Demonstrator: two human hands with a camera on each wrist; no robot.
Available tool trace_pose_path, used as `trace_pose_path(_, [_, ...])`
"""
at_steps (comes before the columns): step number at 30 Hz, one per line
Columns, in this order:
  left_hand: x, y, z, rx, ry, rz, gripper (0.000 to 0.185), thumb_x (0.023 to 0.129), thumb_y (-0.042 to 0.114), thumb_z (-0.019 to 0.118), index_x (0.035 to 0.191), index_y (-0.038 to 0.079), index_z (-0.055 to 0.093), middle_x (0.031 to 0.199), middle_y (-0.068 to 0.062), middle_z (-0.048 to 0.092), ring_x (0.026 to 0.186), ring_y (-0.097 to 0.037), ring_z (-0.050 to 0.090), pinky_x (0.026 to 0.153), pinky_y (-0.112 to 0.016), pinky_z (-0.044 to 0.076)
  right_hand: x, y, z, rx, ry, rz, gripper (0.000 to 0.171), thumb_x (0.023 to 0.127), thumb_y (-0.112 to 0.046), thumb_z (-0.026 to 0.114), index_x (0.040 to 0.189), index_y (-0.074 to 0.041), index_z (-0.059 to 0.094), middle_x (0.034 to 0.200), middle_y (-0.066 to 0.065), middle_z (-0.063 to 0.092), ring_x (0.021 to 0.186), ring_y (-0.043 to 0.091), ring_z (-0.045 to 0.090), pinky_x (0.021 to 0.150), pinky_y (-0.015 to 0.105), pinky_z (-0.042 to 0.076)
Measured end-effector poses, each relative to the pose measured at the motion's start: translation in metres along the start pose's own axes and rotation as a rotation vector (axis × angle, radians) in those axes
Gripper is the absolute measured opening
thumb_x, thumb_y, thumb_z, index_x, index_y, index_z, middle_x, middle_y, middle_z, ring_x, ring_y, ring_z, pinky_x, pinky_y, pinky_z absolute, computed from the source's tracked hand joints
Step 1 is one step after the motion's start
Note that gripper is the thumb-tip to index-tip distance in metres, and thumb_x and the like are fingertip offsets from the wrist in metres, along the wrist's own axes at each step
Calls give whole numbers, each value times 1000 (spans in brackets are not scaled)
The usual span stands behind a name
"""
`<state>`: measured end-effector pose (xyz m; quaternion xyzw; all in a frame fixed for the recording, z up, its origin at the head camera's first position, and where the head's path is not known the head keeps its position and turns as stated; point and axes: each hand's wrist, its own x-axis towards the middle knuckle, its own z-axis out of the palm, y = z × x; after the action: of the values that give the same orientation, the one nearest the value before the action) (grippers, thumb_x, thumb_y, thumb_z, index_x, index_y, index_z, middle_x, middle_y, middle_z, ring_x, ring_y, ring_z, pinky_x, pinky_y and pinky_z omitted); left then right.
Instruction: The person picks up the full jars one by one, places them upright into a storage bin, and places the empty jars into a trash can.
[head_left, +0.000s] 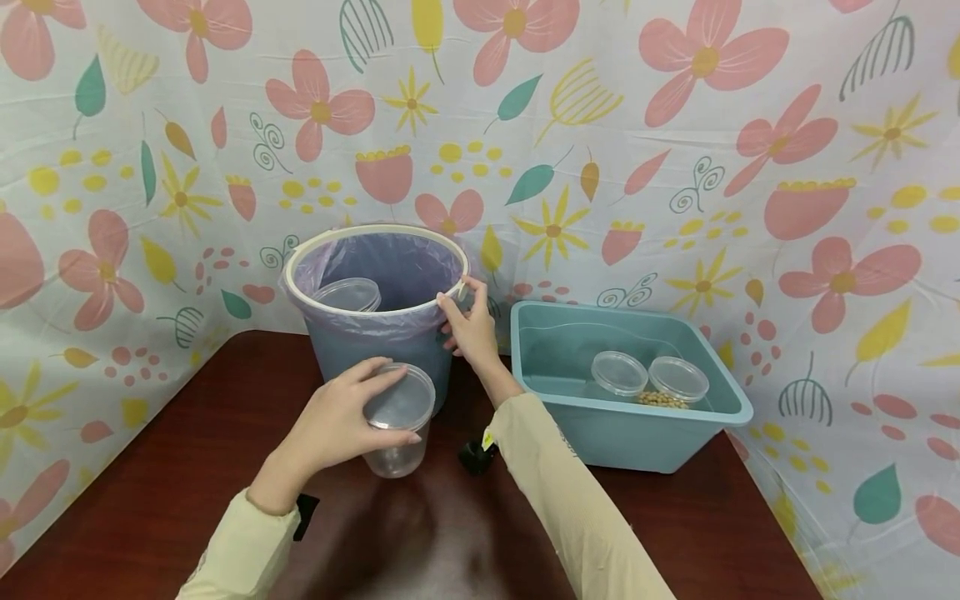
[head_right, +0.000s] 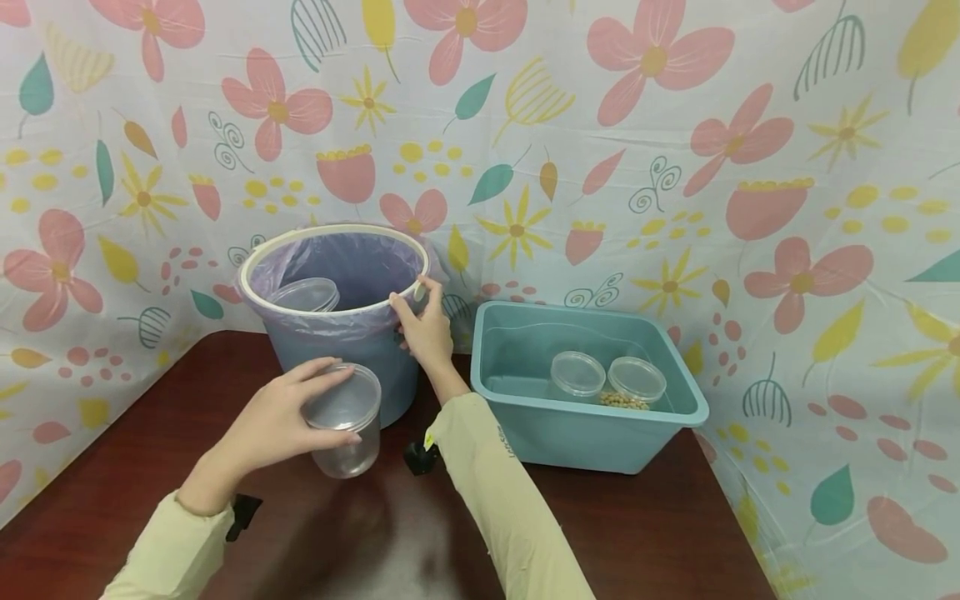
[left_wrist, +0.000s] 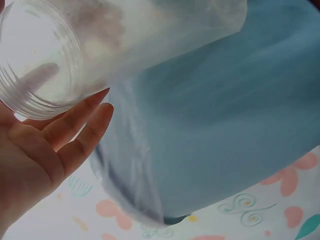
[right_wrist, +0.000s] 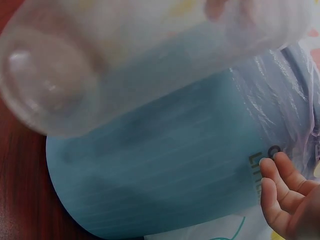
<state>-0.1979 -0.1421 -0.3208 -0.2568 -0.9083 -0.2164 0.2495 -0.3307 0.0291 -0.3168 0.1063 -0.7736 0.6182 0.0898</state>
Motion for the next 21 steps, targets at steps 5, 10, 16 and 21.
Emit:
trace_pose_path(5, [6,2,-14,3,42,6,75,56,54,77,116,13,62,118,-9,53,99,-22,56,76,-40,47,0,0,0,13,3,10,61,84,-46,54,135,-25,29,67,15,60,58,44,57,36,29,41])
trace_pose_path(10, [13,4,-28,-9,64,2,77,55,54,77,117,12,61,120,-11,53,101,-24,55,77,-41,46,0,0,0,17,2,15,62,83,-47,54,135,-25,29,68,15,60,58,46,56,35,26,40])
trace_pose_path(16, [22,5,-43,-23,165,66,74,54,46,81,115,8,63,118,-13,53,101,-26,54,75,-41,46,0,-1,0,19,-1,13,62,83,-48,54,135,-25,29,70,19,60,58,46,56,36,26,40])
trace_pose_path(21, [33,8,-59,-87,274,116,71,53,31,85,113,2,62,118,-14,54,103,-28,54,78,-42,45,-1,-1,0,15,-8,-6,62,84,-48,53,136,-24,28,71,20,60,44,29,55,36,27,40])
